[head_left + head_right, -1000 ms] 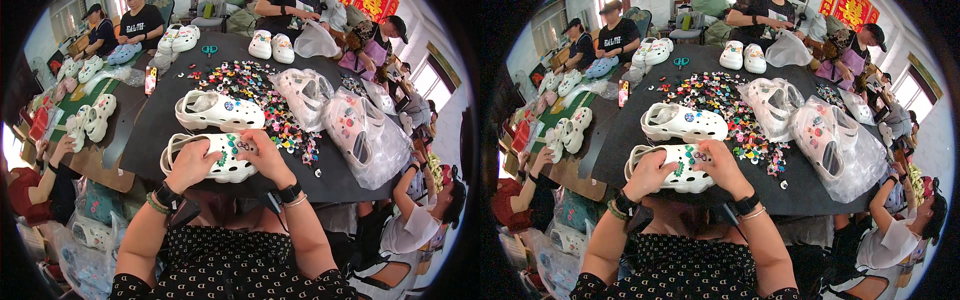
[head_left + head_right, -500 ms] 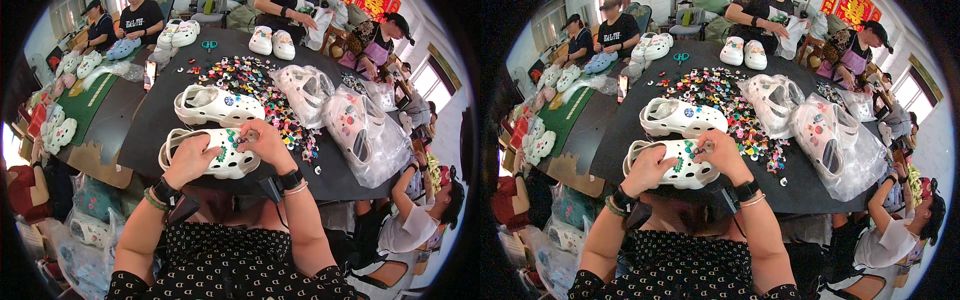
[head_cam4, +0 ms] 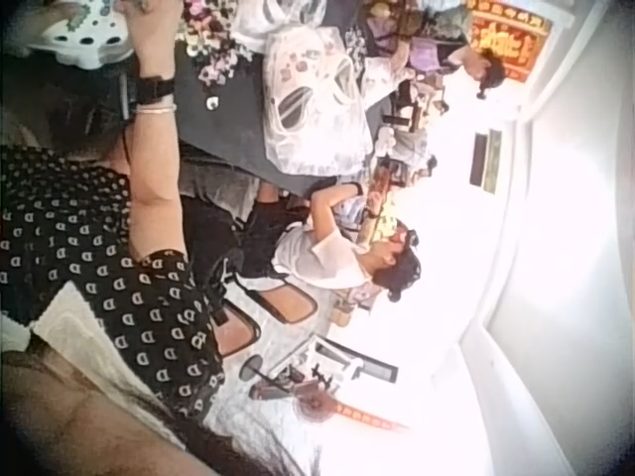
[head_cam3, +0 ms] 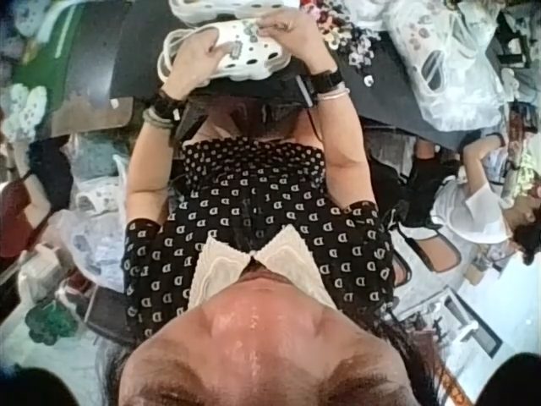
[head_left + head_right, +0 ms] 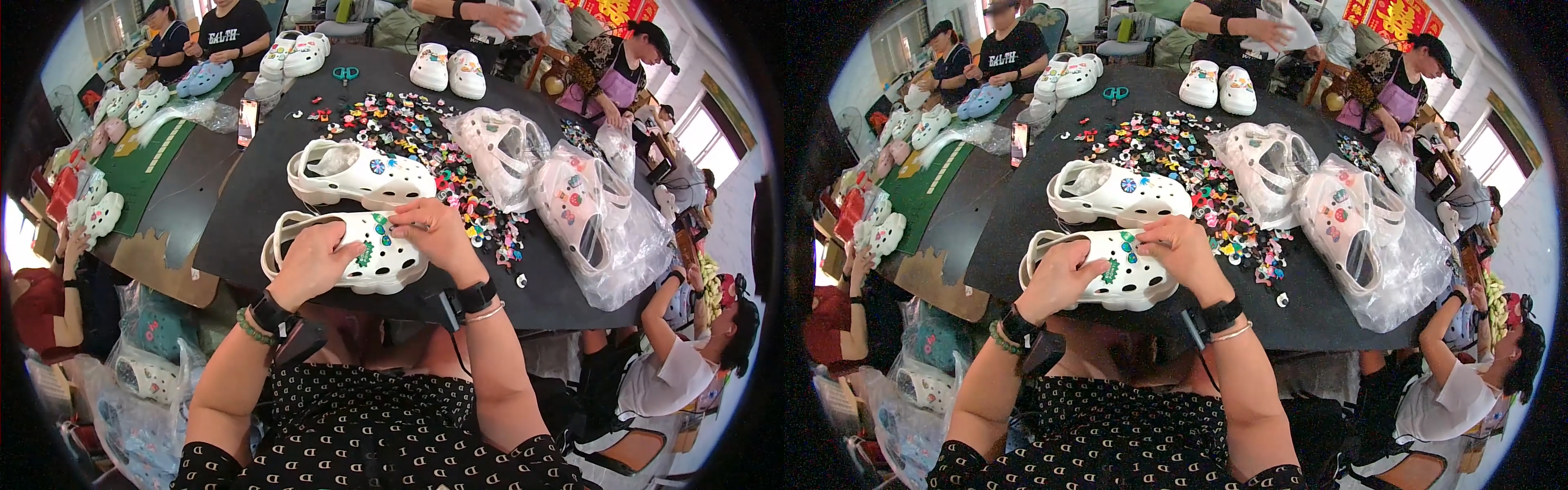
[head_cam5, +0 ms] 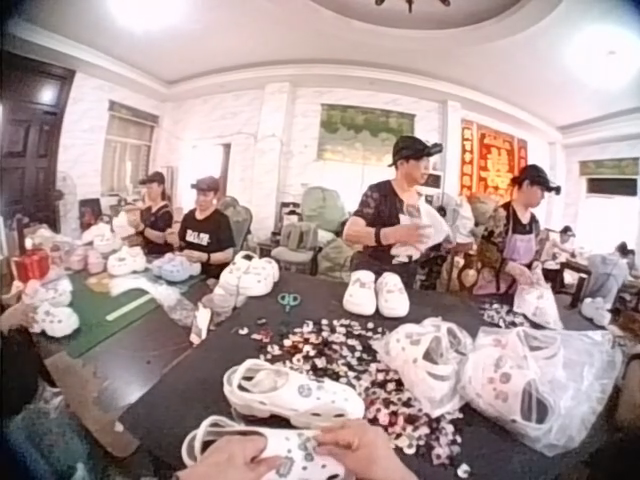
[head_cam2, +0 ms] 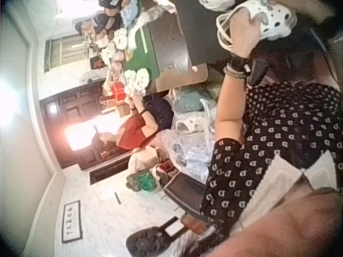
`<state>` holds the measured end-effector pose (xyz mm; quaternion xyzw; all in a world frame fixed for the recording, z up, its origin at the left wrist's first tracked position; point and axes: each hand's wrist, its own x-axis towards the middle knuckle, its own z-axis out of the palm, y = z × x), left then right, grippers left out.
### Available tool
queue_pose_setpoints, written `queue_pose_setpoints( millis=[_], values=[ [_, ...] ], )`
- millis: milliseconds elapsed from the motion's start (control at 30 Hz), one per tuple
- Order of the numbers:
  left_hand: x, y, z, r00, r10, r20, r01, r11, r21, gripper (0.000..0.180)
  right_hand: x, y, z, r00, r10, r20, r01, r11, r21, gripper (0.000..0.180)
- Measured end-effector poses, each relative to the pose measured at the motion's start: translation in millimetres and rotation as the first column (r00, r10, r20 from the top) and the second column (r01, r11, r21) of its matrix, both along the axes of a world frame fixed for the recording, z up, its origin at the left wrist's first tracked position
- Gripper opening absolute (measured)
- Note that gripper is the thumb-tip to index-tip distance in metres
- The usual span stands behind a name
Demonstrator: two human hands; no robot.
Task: Apply decorative charms and components to foam-based footwear (crocs style) in a workshop setting.
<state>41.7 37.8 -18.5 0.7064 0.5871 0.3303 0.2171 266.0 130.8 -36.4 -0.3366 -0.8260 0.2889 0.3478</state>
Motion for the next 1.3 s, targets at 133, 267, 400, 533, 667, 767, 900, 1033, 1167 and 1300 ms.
queue_pose_setpoints(
  millis=[133, 267, 400, 533, 667, 767, 900, 1033, 1167, 1300],
  values=[
    [0, -1, 3, 1.000, 0.000, 0.000, 0.000, 1.000, 0.004, 0.037, -12, -13, -12, 0.995, -0.083, -0.048, 0.092, 0.962, 0.256, 0.021],
    [1, -1, 5, 0.999, 0.024, -0.029, -0.024, 0.999, -0.025, 0.037, -21, -17, -21, 0.966, -0.213, -0.148, 0.252, 0.907, 0.337, 0.011],
    [-1, 0, -4, 1.000, 0.006, 0.030, -0.006, 1.000, 0.020, 0.037, -27, -22, -23, 0.936, -0.276, -0.218, 0.313, 0.936, 0.163, 0.006],
    [0, 1, -1, 1.000, 0.006, 0.014, -0.007, 1.000, 0.013, 0.036, -31, -22, -28, 0.899, -0.379, -0.221, 0.386, 0.923, -0.012, 0.004],
    [2, -1, 5, 0.999, 0.011, -0.052, -0.010, 1.000, 0.025, 0.036, -32, -25, -25, 0.886, -0.394, -0.244, 0.388, 0.919, -0.073, 0.004],
    [3, -3, 8, 1.000, 0.026, -0.016, -0.026, 0.999, -0.025, 0.035, -34, -27, -21, 0.878, -0.417, -0.237, 0.402, 0.909, -0.109, 0.005],
    [0, 0, 0, 0.999, 0.026, -0.033, -0.026, 1.000, 0.005, 0.036, -33, -28, -26, 0.889, -0.366, -0.275, 0.367, 0.929, -0.050, 0.007],
    [3, -3, 1, 0.997, 0.061, -0.047, -0.062, 0.998, -0.025, 0.037, -16, -25, -36, 0.897, -0.177, -0.405, 0.120, 0.980, -0.161, 0.017],
    [2, -1, -2, 0.997, 0.039, -0.069, -0.039, 0.999, 0.001, 0.037, -12, -26, -33, 0.975, -0.175, -0.139, 0.193, 0.973, 0.128, 0.030],
    [1, 0, -3, 0.997, 0.047, -0.057, -0.047, 0.999, 0.011, 0.038, -16, -32, -18, 0.980, -0.188, -0.062, 0.195, 0.972, 0.130, 0.018]
  ],
)
